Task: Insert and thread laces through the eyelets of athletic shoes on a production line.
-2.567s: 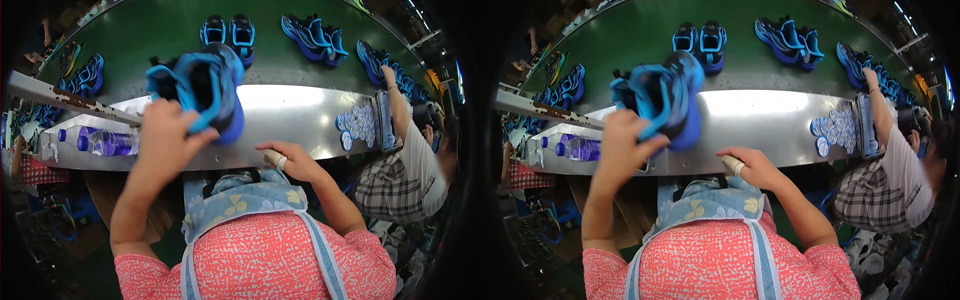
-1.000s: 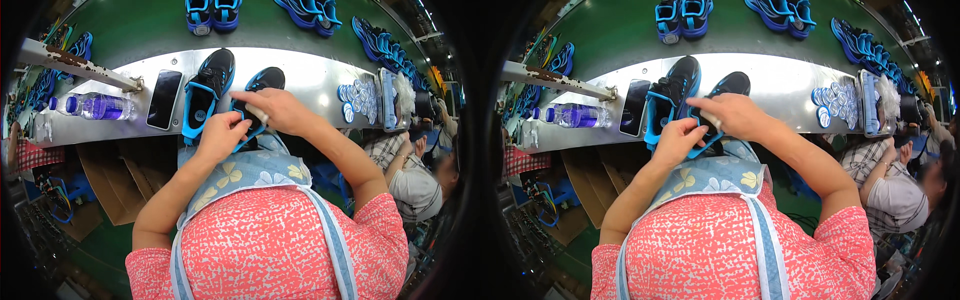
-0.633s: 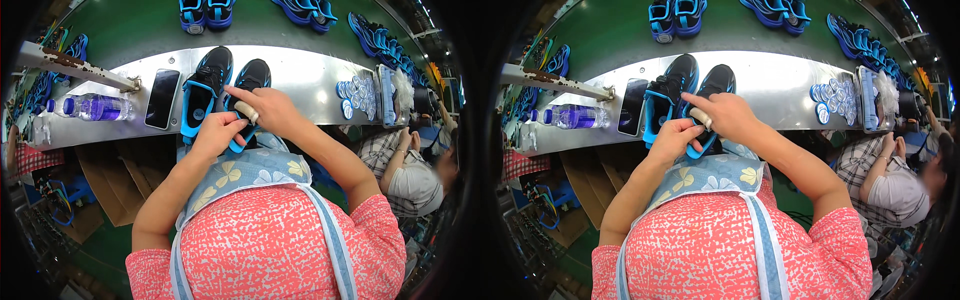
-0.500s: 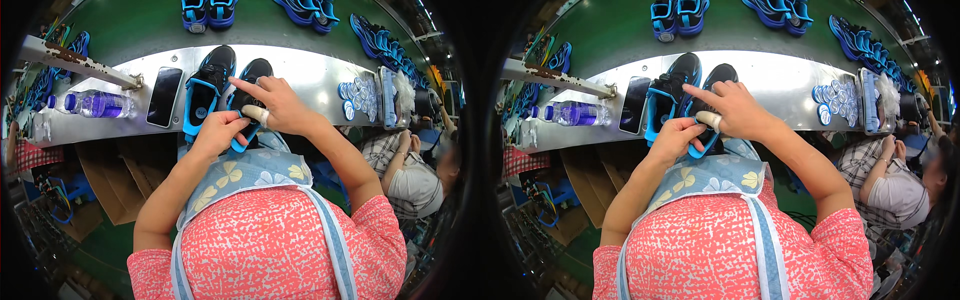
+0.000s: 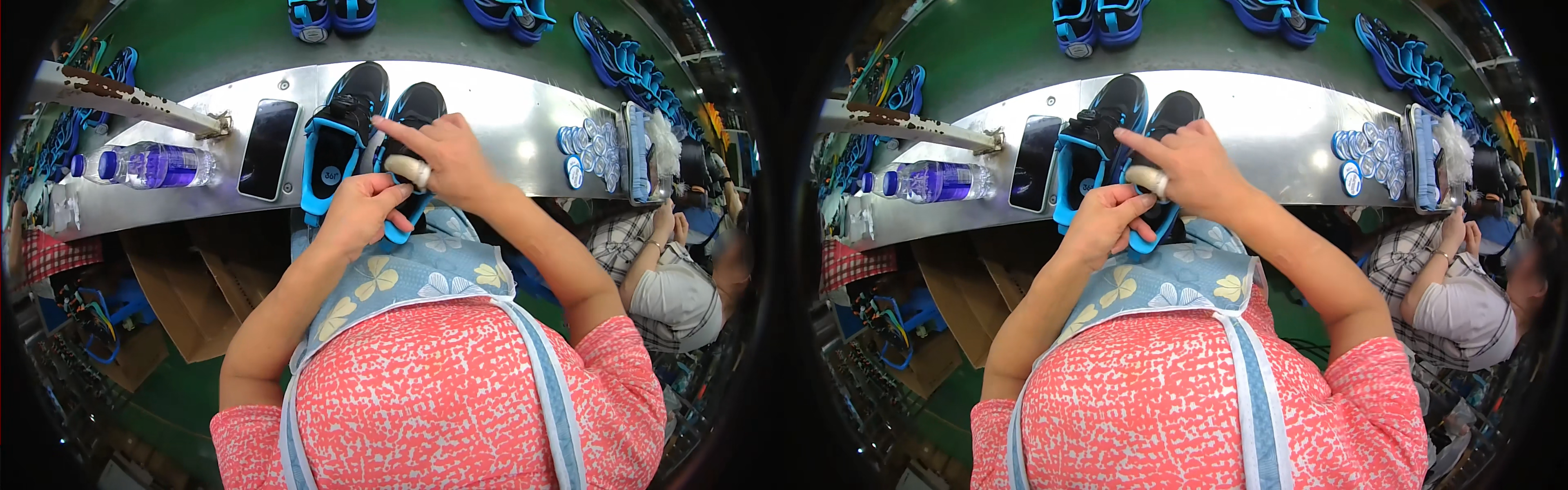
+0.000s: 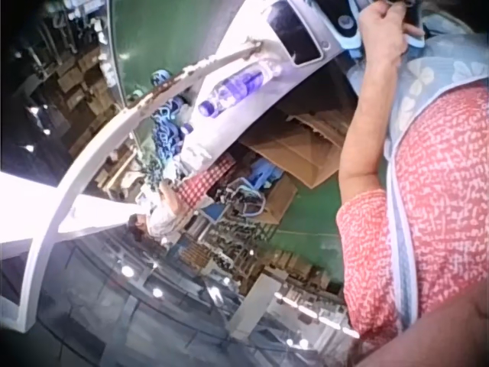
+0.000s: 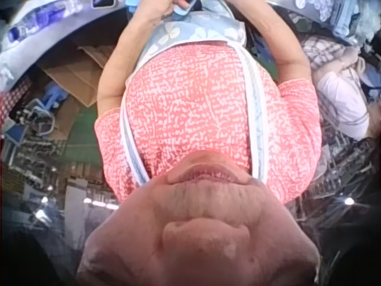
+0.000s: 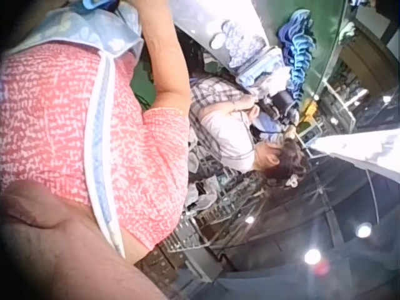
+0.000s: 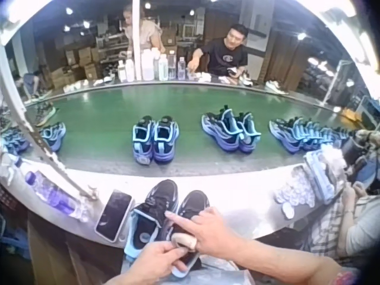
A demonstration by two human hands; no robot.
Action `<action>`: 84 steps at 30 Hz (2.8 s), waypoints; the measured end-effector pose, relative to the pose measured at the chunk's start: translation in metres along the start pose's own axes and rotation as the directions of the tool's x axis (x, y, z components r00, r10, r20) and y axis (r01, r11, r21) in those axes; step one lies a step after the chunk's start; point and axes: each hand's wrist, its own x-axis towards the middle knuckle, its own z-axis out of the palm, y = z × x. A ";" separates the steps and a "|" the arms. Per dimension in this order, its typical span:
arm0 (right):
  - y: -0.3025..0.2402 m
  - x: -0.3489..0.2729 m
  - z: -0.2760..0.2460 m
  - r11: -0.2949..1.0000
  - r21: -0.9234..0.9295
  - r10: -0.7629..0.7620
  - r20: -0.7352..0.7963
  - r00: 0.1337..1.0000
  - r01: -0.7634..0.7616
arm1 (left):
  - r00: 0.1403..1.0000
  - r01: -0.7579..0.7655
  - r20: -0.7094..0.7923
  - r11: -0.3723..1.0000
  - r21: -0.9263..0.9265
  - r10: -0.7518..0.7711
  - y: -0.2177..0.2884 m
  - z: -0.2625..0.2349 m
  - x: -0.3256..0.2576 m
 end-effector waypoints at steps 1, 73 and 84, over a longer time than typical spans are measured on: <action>-0.003 0.001 -0.010 1.000 0.010 -0.026 -0.024 0.999 0.027 | 1.000 -0.011 -0.005 1.000 -0.018 0.010 -0.002 0.001 -0.001; 0.015 0.002 -0.035 0.884 0.450 0.045 0.184 0.982 -0.125 | 0.993 -0.058 0.099 0.990 -0.131 0.071 -0.007 -0.010 0.003; -0.006 -0.013 -0.037 0.932 0.236 0.267 0.061 0.962 -0.274 | 0.990 -0.084 0.108 0.995 -0.057 0.090 0.002 -0.011 -0.021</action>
